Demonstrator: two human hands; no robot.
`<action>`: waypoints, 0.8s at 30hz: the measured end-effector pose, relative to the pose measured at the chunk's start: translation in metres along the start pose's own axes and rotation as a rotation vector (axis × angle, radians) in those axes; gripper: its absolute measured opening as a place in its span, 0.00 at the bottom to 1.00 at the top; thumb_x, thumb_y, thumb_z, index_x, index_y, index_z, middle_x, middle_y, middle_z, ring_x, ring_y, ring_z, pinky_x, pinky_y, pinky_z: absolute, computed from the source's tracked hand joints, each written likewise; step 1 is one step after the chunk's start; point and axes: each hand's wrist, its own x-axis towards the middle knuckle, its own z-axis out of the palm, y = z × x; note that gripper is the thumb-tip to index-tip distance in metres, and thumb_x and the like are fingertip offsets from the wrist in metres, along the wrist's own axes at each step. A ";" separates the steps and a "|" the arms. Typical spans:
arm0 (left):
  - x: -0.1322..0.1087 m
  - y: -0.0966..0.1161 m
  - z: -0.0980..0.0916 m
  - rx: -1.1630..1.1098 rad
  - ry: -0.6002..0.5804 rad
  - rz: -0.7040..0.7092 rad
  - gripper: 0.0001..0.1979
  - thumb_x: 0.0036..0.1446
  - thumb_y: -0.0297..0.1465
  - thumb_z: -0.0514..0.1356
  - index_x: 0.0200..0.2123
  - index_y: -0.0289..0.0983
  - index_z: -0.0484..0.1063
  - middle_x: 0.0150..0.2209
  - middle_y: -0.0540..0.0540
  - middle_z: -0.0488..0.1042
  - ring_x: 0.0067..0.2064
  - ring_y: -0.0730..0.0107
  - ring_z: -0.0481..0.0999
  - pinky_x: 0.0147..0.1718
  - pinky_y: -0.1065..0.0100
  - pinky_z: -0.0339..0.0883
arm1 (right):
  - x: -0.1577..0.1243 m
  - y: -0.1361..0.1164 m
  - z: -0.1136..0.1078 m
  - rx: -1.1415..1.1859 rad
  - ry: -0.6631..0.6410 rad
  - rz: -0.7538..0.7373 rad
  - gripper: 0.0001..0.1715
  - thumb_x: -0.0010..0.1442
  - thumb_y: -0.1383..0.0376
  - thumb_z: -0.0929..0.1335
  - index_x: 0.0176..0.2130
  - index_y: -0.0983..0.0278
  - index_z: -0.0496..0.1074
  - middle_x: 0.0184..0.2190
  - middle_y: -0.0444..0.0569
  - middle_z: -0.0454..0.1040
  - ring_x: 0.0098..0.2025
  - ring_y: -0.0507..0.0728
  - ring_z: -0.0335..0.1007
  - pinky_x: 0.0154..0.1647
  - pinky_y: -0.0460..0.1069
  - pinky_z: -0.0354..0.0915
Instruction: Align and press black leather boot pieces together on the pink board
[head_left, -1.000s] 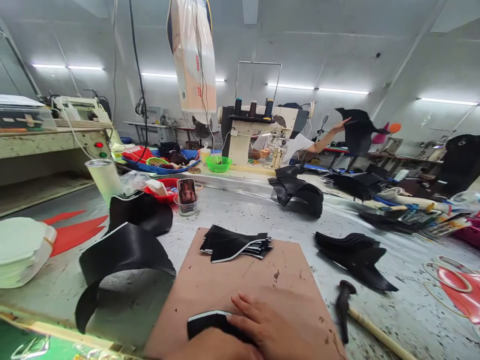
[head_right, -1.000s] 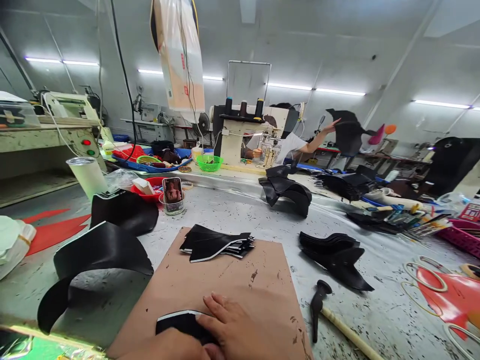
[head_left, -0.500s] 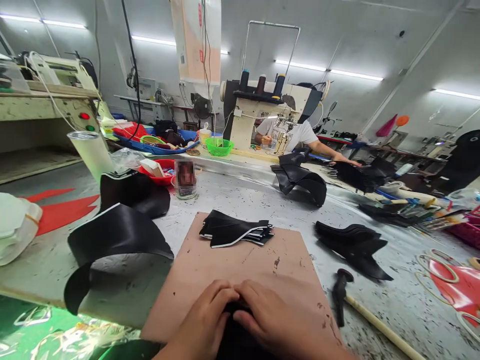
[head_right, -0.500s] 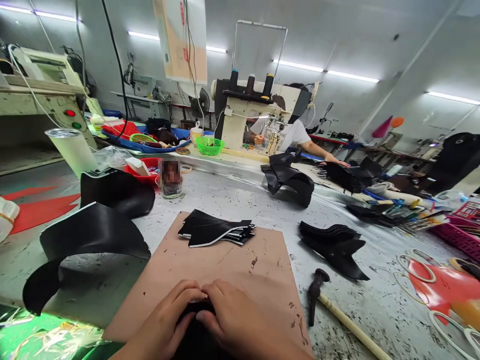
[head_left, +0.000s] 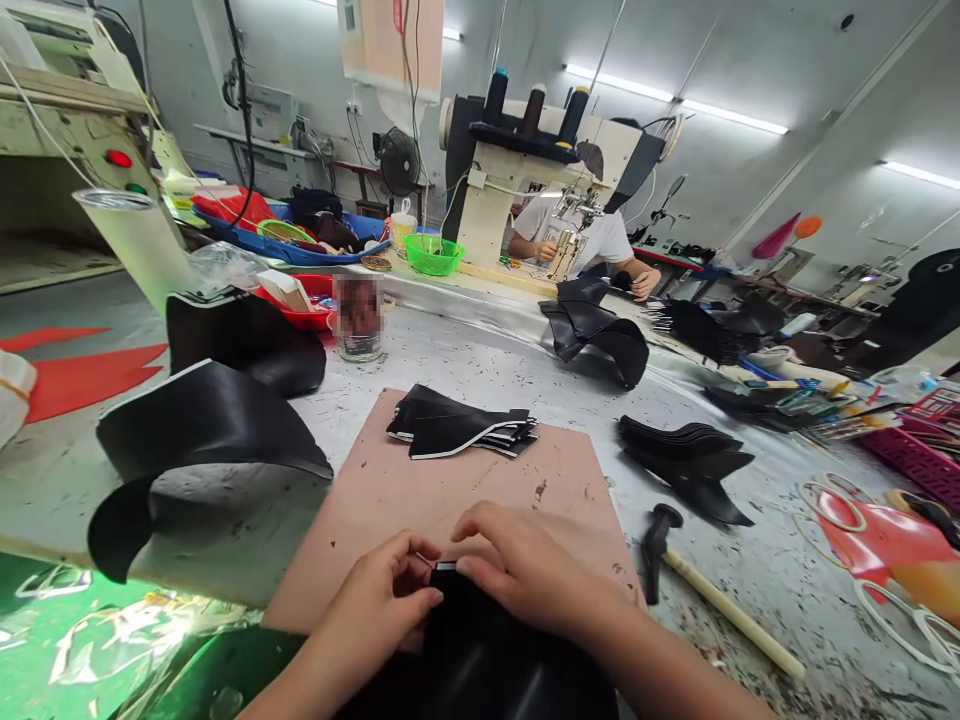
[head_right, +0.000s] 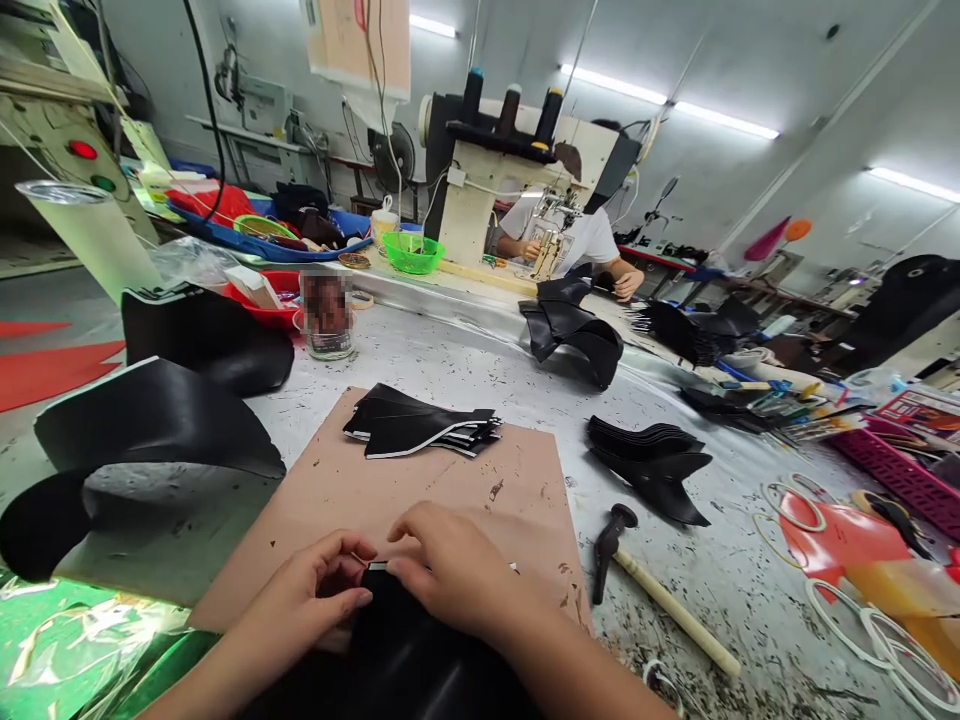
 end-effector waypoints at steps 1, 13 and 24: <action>0.000 -0.002 0.002 -0.041 0.003 -0.028 0.15 0.37 0.38 0.59 0.31 0.39 0.66 0.24 0.54 0.66 0.26 0.70 0.67 0.25 0.69 0.61 | 0.003 -0.004 0.003 0.070 0.018 -0.010 0.09 0.58 0.69 0.66 0.41 0.63 0.70 0.39 0.46 0.75 0.41 0.54 0.69 0.41 0.46 0.61; -0.015 0.009 0.011 -0.161 0.135 0.001 0.10 0.41 0.38 0.62 0.25 0.37 0.75 0.19 0.53 0.66 0.25 0.71 0.64 0.24 0.70 0.58 | 0.007 -0.010 0.021 0.138 0.192 -0.041 0.08 0.51 0.75 0.69 0.27 0.63 0.75 0.26 0.44 0.74 0.32 0.52 0.70 0.35 0.45 0.61; -0.015 0.010 0.015 -0.205 0.185 0.048 0.11 0.38 0.38 0.63 0.23 0.37 0.75 0.24 0.48 0.75 0.29 0.65 0.69 0.29 0.67 0.63 | 0.003 -0.010 0.033 0.220 0.338 -0.030 0.12 0.43 0.76 0.67 0.25 0.64 0.78 0.22 0.46 0.76 0.23 0.52 0.69 0.24 0.44 0.60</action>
